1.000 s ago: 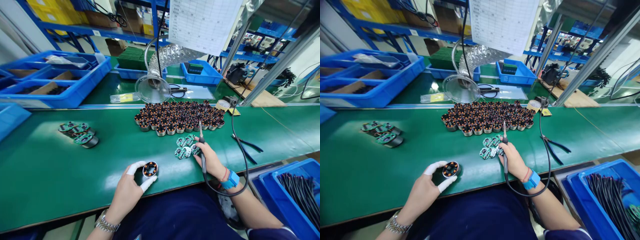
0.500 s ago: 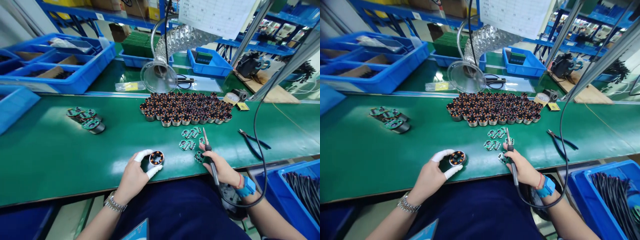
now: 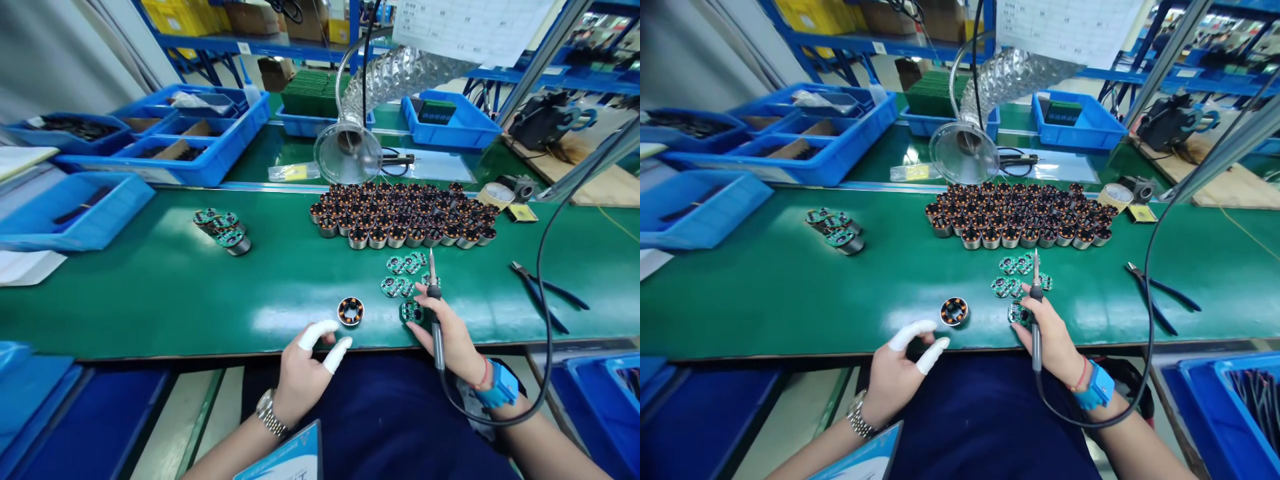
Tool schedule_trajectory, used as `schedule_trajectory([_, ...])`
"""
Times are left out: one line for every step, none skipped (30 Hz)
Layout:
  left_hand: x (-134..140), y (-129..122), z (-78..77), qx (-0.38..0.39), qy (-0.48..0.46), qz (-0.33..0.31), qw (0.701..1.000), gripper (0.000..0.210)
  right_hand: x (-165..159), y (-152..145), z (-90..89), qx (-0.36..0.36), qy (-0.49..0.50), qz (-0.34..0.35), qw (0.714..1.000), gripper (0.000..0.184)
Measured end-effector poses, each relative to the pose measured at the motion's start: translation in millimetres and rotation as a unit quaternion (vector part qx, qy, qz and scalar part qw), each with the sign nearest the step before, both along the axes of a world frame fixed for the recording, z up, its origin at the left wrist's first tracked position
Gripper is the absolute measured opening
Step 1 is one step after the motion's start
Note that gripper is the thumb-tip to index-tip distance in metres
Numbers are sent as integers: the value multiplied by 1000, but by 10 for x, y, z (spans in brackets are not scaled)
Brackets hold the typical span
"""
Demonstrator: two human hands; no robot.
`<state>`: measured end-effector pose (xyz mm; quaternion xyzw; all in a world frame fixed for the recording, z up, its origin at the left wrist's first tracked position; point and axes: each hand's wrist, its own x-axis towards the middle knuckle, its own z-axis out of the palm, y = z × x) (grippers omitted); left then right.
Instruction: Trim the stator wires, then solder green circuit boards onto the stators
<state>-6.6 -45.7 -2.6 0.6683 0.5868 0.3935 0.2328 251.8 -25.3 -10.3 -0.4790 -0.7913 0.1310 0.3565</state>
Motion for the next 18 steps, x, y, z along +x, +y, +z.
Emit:
schedule_trajectory([20,-11,13,-21,-21,-20,999,25,-13,0,12,3,9,0,1000,40])
schedule_trajectory([42,-11,27,-40,-41,-36,998,28,-29,1,26,5,16,3,1000,40])
schedule_trajectory([63,-3,39,-49,-58,-49,996,28,-47,1,39,7,22,7,1000,40])
schedule_trajectory([78,7,46,-47,-69,-61,995,24,-66,1,54,6,28,10,1000,40])
schedule_trajectory([84,15,46,-34,-73,-74,994,19,-86,1,69,3,34,13,999,41])
schedule_trajectory([78,19,38,-12,-72,-89,993,14,-106,2,85,0,39,15,999,41])
schedule_trajectory([62,16,23,11,-66,-108,992,13,-129,6,103,-2,45,17,999,42])
schedule_trajectory([34,8,4,30,-57,-126,990,13,-156,12,123,-5,50,20,999,42])
schedule_trajectory([-1,-1,-17,41,-47,-139,988,16,-187,23,145,-7,55,24,998,43])
schedule_trajectory([-42,-9,-34,41,-38,-139,989,18,-226,39,168,-9,60,30,998,44])
schedule_trajectory([-86,-10,-46,29,-33,-124,991,19,-273,60,193,-10,64,41,997,44])
schedule_trajectory([-128,1,-48,5,-37,-95,995,20,-328,86,217,-12,66,53,996,45])
schedule_trajectory([-166,24,-40,-27,-51,-63,996,21,-390,115,241,-12,69,66,995,45])
schedule_trajectory([-197,62,-22,-61,-72,-38,995,22,-458,147,261,-10,70,80,994,44])
schedule_trajectory([-220,111,4,-90,-92,-28,991,24,-529,179,277,-6,71,93,993,43])
schedule_trajectory([-234,169,34,-108,-105,-35,988,25,-600,209,288,-2,70,104,992,41])
schedule_trajectory([-241,230,66,-115,-106,-53,986,26,-666,236,293,2,68,112,991,40])
schedule_trajectory([-241,290,96,-113,-98,-74,986,27,-726,257,291,4,66,120,991,39])
